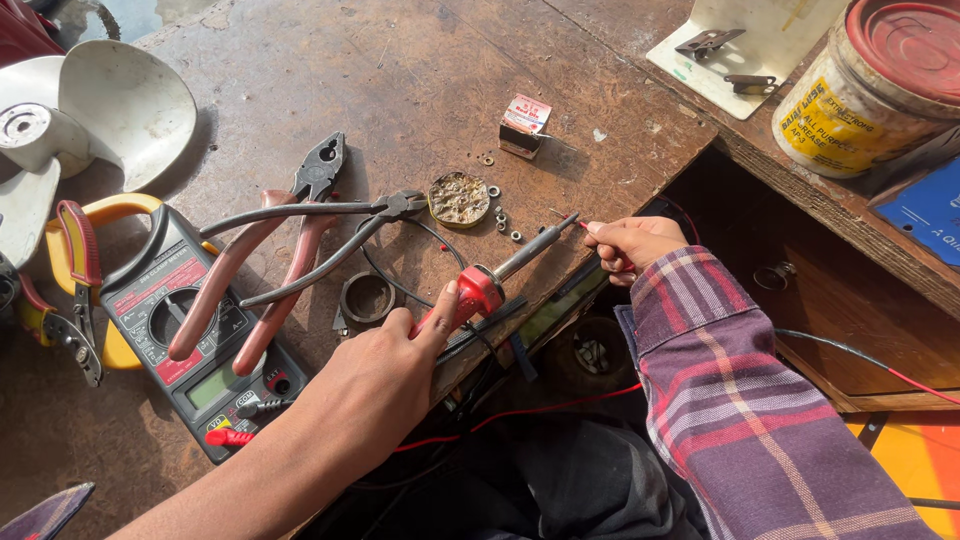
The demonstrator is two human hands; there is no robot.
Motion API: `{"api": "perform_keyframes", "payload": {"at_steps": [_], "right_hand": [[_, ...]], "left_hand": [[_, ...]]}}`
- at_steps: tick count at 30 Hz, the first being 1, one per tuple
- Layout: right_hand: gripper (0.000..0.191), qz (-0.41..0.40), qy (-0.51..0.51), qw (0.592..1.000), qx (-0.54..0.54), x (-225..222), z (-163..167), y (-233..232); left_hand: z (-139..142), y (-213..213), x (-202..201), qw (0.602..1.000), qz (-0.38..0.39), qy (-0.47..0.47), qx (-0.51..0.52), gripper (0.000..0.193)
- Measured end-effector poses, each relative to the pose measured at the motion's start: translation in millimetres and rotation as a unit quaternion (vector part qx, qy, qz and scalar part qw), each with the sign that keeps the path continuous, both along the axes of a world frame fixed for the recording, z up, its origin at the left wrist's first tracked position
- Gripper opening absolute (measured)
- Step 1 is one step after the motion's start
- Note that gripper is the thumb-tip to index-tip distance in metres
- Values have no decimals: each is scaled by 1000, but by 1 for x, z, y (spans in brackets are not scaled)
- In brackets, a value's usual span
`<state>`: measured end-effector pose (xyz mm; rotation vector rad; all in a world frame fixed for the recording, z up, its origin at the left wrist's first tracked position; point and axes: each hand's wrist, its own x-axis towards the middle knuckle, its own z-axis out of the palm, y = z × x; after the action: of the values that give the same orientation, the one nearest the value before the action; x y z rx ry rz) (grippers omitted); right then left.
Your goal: The person holds a soldering iron in one hand and a red wire in the other, pressing the wire tip against the hot iron to tin it. They then set the iron down, pick up pliers, and work on the wire end while a multimeter with test leads rests on the bench.
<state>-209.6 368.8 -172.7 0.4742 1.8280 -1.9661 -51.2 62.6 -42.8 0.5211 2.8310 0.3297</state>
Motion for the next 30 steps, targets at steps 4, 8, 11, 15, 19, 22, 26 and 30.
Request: {"api": "perform_keyframes", "payload": {"at_steps": [4, 8, 11, 15, 19, 22, 26, 30], "right_hand": [[19, -13, -7, 1000, 23, -21, -8, 2], [18, -13, 3, 1000, 15, -38, -16, 7], [18, -15, 4, 1000, 13, -49, -22, 11], [19, -13, 6, 1000, 3, -62, -29, 12], [18, -11, 3, 1000, 3, -69, -32, 15], [19, -10, 5, 1000, -4, -72, -31, 18], [19, -9, 5, 1000, -6, -73, -30, 19], [20, -17, 3, 1000, -4, -74, -28, 17]], "left_hand": [[-9, 2, -22, 1000, -7, 6, 9, 83], [-16, 6, -41, 1000, 0, 2, 3, 82], [-20, 9, -53, 1000, 7, -11, -3, 82], [-27, 12, -64, 1000, 4, 6, 7, 81], [-34, 12, -73, 1000, 16, 0, 12, 81], [-35, 11, -76, 1000, 22, -1, 14, 84], [-33, 11, -78, 1000, 12, 20, 19, 79], [-29, 12, -78, 1000, 14, -5, 2, 80]]}}
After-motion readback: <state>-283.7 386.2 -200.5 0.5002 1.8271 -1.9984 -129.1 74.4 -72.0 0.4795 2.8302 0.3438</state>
